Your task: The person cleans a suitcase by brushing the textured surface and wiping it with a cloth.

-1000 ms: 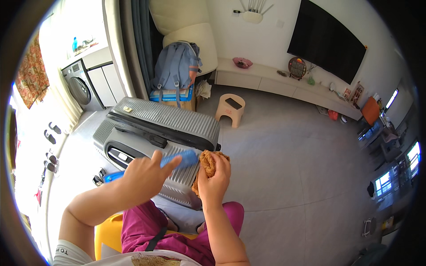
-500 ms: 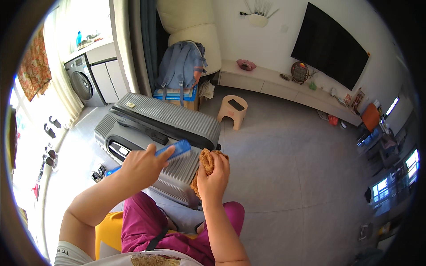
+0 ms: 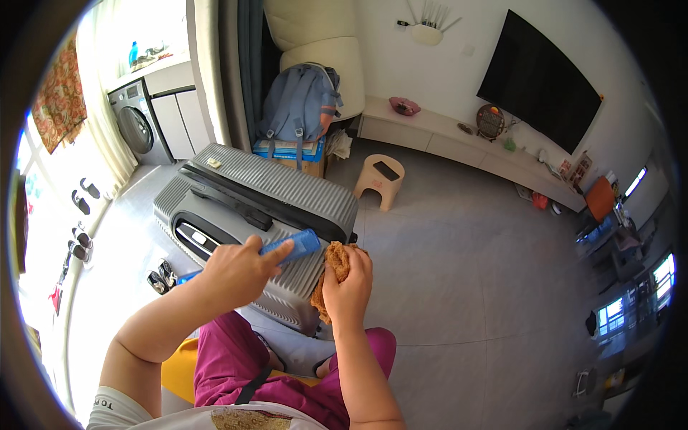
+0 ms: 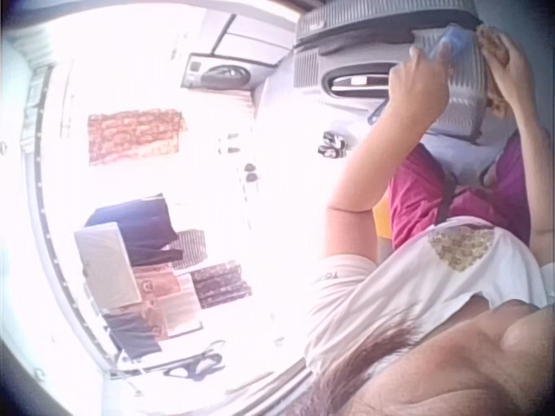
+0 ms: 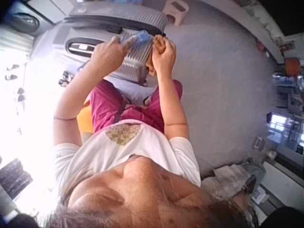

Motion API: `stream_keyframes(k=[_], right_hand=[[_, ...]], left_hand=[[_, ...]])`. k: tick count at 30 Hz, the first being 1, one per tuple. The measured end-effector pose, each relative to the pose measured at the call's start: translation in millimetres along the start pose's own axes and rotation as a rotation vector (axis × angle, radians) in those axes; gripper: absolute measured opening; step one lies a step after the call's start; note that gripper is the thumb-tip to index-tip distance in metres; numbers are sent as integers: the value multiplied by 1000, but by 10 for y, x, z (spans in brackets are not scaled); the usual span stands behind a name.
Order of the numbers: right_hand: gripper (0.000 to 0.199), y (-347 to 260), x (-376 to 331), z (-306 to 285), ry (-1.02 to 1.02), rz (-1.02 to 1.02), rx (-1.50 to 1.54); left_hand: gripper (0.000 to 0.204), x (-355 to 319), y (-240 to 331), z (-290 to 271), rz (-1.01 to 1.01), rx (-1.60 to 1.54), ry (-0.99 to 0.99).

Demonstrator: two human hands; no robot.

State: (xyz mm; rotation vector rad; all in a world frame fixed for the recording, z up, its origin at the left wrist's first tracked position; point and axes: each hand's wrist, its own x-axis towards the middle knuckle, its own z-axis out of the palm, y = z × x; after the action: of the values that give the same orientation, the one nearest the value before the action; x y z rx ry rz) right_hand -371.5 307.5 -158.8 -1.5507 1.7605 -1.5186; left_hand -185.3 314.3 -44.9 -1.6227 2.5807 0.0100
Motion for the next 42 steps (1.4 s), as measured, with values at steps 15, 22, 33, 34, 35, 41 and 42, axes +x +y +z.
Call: stream_keyframes(k=[15,22,33,34,35,41,42], right_hand=[[29,-690,560,370,-305,-697,-416],[25,-490,538,-169,-317,-480,-475],[32,-394,613,-1187,-307,-91,-380],[34,-514,701,-1135,-273,-126,-276],[38,-604,776,-1011,-316,-212,-254],[40,-607,654,-90,-410,-751,-481],[40,-614,593,-99,-444,-728,-459]], left_hand=[[55,627,-1042,390,-201,-205,695],[48,697,-887,500,-293,-86,515],[50,781,-507,514,-300,-49,618],[50,779,-510,510,-295,-36,638],[51,780,-527,524,-294,-29,644],[50,860,-463,512,-306,-37,597],[49,869,-458,497,-309,-34,589]])
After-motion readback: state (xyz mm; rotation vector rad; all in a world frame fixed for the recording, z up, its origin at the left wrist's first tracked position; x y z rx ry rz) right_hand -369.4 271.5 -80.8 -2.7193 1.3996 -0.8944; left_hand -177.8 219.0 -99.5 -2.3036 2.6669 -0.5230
